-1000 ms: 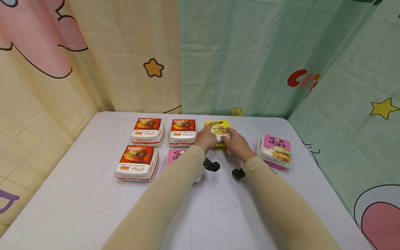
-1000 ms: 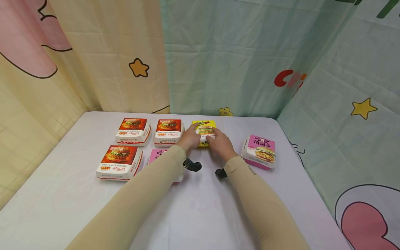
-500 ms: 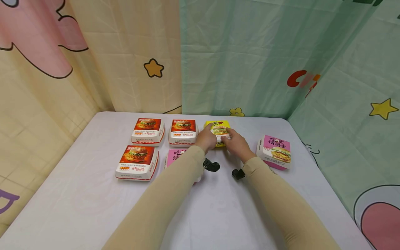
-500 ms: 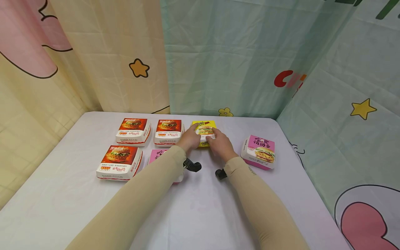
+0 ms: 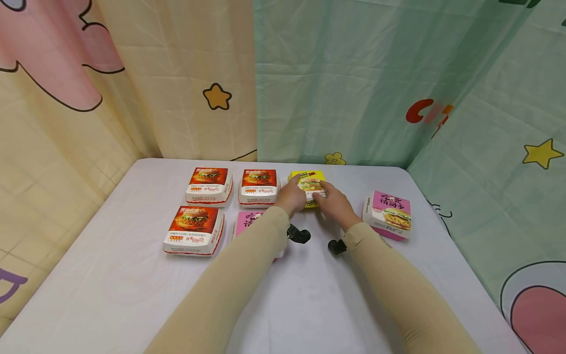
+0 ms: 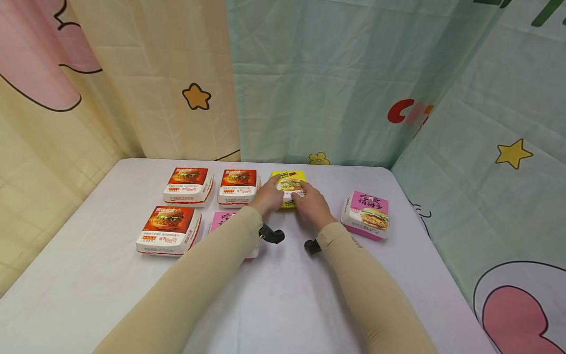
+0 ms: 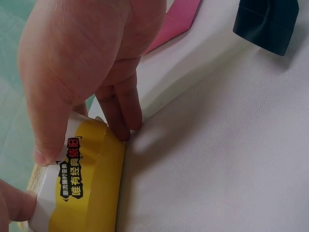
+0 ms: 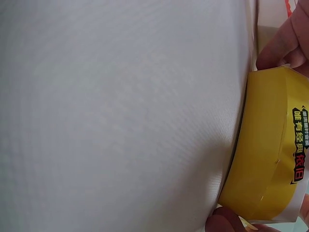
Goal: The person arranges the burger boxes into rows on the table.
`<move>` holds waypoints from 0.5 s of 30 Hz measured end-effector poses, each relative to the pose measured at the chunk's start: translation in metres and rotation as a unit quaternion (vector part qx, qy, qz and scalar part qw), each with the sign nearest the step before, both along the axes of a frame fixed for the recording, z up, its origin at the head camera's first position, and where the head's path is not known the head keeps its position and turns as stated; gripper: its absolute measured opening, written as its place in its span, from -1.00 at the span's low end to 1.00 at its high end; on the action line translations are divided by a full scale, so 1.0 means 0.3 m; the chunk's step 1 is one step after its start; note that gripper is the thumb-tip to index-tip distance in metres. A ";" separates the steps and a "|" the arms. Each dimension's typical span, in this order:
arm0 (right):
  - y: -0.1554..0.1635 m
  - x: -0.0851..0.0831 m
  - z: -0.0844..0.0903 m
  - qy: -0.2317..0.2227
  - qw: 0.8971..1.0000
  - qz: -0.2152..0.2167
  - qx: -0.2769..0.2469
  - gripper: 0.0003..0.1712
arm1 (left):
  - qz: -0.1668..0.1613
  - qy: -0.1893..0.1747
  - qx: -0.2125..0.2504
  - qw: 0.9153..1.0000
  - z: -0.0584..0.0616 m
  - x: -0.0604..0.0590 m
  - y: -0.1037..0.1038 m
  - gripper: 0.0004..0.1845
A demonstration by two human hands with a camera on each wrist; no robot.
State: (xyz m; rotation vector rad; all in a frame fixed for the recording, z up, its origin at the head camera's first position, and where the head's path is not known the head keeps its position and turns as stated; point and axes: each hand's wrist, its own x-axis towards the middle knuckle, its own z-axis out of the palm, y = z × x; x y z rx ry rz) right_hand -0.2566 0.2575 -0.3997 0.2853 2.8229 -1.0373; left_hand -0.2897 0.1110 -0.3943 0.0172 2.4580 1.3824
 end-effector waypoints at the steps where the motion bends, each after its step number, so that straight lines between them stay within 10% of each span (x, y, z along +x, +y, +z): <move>1: 0.001 0.000 0.000 0.001 1.000 -0.001 -0.002 -0.21 | 0.001 -0.001 0.001 1.000 0.000 0.001 0.000 -0.26; 15: 0.008 -0.009 -0.024 0.016 1.000 0.004 0.002 -0.21 | 0.004 -0.002 0.001 1.000 0.009 0.009 0.000 -0.25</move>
